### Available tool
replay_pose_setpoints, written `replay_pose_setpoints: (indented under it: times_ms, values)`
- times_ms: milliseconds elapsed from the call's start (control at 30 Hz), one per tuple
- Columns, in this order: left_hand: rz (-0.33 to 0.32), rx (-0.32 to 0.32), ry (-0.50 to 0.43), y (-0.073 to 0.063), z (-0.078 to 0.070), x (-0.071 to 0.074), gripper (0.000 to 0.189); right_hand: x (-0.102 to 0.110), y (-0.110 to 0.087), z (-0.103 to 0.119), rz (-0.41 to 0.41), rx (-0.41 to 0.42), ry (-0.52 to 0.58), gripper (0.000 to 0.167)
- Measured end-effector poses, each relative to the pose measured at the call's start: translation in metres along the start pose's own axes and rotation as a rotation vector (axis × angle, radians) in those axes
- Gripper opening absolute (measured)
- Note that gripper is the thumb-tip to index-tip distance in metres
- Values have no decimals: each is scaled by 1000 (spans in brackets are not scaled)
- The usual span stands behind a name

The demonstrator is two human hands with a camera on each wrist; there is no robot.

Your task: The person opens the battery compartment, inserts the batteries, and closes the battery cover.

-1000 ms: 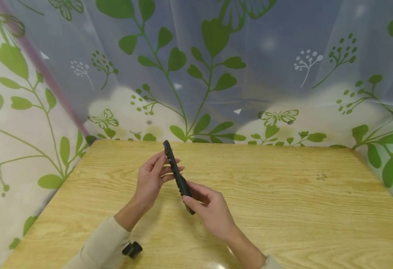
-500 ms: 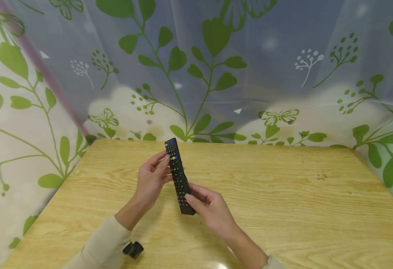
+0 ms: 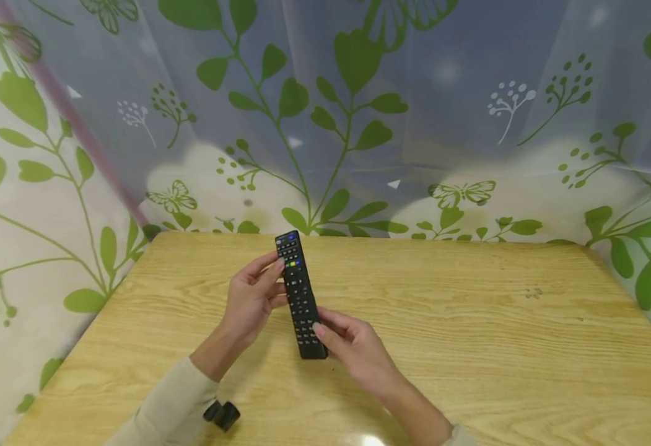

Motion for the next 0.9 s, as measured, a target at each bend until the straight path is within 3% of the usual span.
replay_pose_setpoints:
  times_ms: [200, 533, 900]
  values:
    - [-24, 11, 18, 0, -2, -2, 27, 15, -6, 7, -107, -29, -118, 47]
    - [-42, 53, 159, 0, 3, -13, 31, 37, -13, 19, -364, -44, -208, 32]
    - [-25, 87, 217, 1, 9, -22, 32, 46, -17, 18, -398, -82, -220, 32]
Point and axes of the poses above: each hand's wrist, its own y-axis towards the middle knuckle, its own x-axis out of the back of the hand, z = x × y, the point moved 10 cm from there along y, towards the middle knuckle, and after that the axes turned 15 degrees about z, right-handed, at the moved point
